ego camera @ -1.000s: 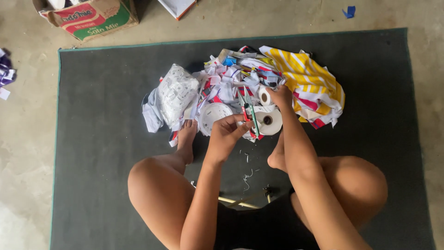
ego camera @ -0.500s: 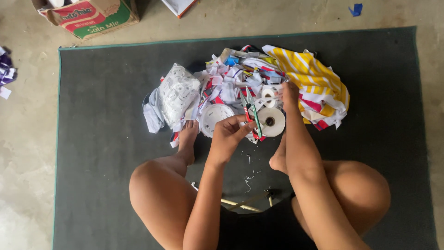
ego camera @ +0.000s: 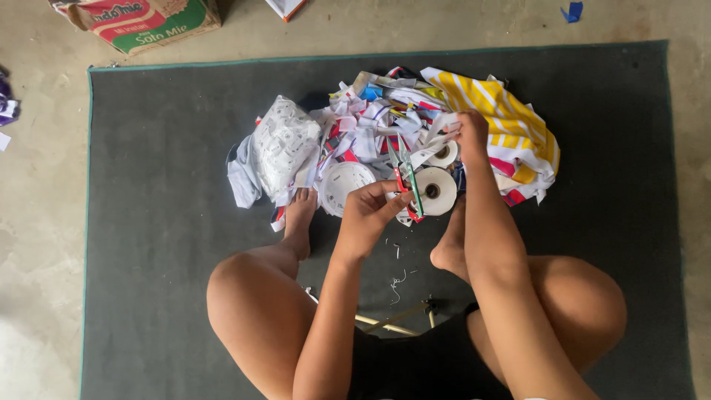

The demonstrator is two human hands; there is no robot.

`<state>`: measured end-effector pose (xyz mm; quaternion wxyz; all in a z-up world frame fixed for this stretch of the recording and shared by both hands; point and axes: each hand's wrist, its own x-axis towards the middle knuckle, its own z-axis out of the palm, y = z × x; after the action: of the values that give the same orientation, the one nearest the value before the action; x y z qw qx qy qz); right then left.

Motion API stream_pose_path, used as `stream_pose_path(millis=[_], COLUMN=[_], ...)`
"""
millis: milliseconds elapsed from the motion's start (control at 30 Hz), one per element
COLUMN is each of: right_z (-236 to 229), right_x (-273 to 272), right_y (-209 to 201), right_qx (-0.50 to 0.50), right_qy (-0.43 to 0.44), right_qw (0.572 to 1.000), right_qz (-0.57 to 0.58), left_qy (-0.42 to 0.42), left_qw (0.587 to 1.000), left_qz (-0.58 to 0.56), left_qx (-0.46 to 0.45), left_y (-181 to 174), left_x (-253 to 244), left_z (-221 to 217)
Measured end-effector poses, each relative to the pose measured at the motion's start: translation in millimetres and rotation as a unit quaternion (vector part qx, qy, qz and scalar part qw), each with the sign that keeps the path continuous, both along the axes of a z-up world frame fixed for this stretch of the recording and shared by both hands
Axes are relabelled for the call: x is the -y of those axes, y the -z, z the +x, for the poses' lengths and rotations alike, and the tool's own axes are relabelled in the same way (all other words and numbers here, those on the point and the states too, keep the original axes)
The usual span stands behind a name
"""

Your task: Cutting garment labels from fabric scraps using scissors

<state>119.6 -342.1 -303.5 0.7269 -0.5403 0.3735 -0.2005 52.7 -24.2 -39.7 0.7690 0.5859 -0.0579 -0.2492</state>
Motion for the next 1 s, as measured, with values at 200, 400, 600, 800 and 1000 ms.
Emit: stream_pose_path(millis=[200,400,600,800,1000], right_z=[-17,-33,-35,-29,-27], right_x=[-26,70,23,0,-10], right_y=[-66,168,128,93,85], right_qx=[-0.132,-0.377,-0.352,-0.369,-0.347], right_qy=[-0.114,-0.201,-0.26,-0.304,-0.292], right_qw=[0.983,0.824,0.757,0.715,0.721], right_qz=[0.057,-0.371,-0.486,-0.511,-0.523], left_qy=[0.004,0.003,0.001,0.013,0.01], left_qw=[1.0,1.0,0.999,0.999,0.999], left_qz=[0.003,0.022,0.033,0.035,0.04], left_qx=[-0.006,-0.007,-0.016,-0.012,-0.007], left_y=[17,28,39,26,51], left_x=[3,3,10,18,18], left_z=[2,5,10,16,16])
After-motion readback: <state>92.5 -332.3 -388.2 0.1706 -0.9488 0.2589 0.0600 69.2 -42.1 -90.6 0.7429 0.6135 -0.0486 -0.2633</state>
